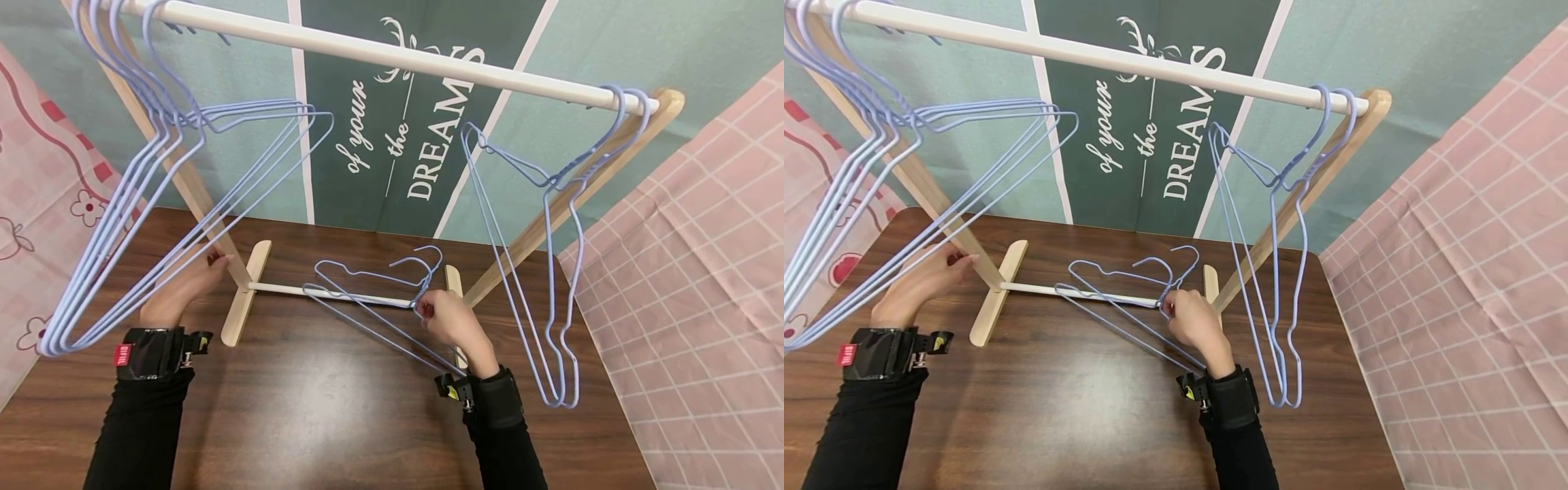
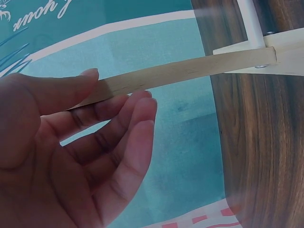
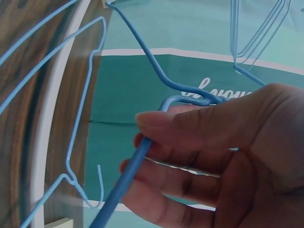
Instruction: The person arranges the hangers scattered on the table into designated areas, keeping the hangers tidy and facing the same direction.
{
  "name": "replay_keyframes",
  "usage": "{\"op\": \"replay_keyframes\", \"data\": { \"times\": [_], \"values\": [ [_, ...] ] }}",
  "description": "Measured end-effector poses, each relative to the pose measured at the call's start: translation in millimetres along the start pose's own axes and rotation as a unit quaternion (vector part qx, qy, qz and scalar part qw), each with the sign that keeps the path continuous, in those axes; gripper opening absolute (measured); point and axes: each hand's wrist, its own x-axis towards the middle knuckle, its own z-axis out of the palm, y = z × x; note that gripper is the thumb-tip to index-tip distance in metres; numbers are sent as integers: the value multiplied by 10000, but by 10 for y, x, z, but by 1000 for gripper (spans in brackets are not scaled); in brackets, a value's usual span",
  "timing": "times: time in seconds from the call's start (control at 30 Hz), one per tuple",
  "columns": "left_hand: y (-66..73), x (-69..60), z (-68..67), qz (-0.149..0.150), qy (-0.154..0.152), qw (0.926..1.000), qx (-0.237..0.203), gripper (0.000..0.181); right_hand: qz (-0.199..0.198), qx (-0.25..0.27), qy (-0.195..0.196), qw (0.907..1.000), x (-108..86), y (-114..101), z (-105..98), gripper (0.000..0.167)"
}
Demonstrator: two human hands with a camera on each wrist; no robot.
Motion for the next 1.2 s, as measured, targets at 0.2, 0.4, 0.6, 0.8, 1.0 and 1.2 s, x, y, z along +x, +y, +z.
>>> {"op": "replay_keyframes", "data": {
  "times": [0.2, 0.4, 0.6, 0.8, 1.0, 1.2],
  "values": [
    [0, -3, 3, 46, 69, 9999, 142, 19, -63, -67, 65, 9999, -26, -40, -67, 15],
    [2, 5, -2, 76, 125, 9998, 100, 19, 1, -14, 112, 9999, -40, -70, -112, 16],
    [4, -1, -8, 36, 162, 9997, 184, 21, 47, 105, 217, 9997, -64, -134, -186, 14],
    [3, -7, 0, 101, 295, 9994, 168, 20, 80, 171, 288, 9994, -86, -190, -282, 14],
    [-11, 2, 17, 168, 342, 9992, 105, 20, 34, 122, 484, 9987, -104, -183, -390, 11],
    [-6, -2, 9, 85, 379, 9990, 220, 22, 41, 83, 582, 9983, -142, -143, -484, 11]
  ]
}}
